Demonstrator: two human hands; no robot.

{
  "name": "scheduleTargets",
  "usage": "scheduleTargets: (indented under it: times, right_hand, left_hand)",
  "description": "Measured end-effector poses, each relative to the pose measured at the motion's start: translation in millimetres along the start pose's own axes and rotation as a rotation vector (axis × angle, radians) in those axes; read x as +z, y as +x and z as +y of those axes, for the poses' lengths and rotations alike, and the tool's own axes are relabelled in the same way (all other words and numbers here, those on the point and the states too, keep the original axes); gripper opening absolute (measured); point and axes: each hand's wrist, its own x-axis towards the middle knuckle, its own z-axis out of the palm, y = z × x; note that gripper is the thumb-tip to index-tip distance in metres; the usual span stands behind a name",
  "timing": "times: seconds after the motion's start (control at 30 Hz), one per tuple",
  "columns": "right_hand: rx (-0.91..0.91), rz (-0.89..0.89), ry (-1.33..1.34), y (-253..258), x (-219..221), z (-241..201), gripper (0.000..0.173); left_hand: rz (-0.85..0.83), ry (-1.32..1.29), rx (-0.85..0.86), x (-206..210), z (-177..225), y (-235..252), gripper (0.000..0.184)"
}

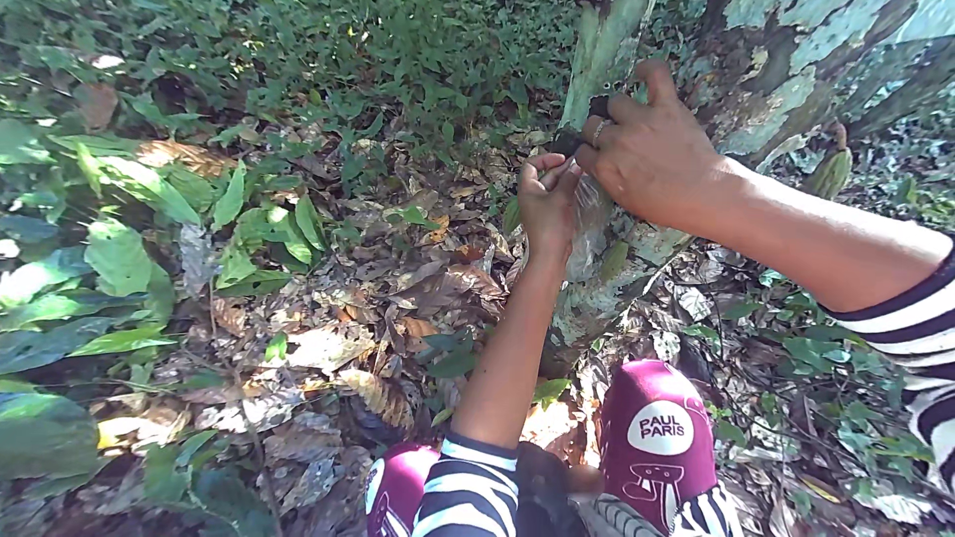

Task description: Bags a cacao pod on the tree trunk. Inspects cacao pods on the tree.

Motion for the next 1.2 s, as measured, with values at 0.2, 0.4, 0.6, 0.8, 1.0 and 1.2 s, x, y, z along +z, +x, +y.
scheduleTargets:
  times: [0.2, 0.4, 0.6, 0.8, 1.0, 1.2]
  right_hand:
    - [0.107, 0.018, 0.088, 10, -3, -1, 0.013]
    - [0.121, -0.049, 0.179, 13, -8, 7, 0.016]
    - [0.158, -0.079, 0.190, 16, -6, 9, 0.011]
    - [0.153, -0.044, 0.162, 16, -3, 7, 0.013]
    - [0.167, -0.065, 0.177, 16, -4, 6, 0.011]
    - [0.147, -0.023, 0.166, 15, 0, 5, 0.018]
  left_hand:
    - [-0.143, 0.027, 0.123, -10, -7, 4, 0.026]
    - [-0.125, -0.022, 0.093, -7, -7, 3, 0.023]
    - [-0.159, 0.047, 0.127, -11, -12, 2, 0.021]
    - [-0.158, 0.044, 0.137, -12, -13, 4, 0.019]
    - [-0.201, 0.113, 0.183, -14, -15, 3, 0.019]
    - [-0.135, 0.048, 0.178, -13, -18, 3, 0.014]
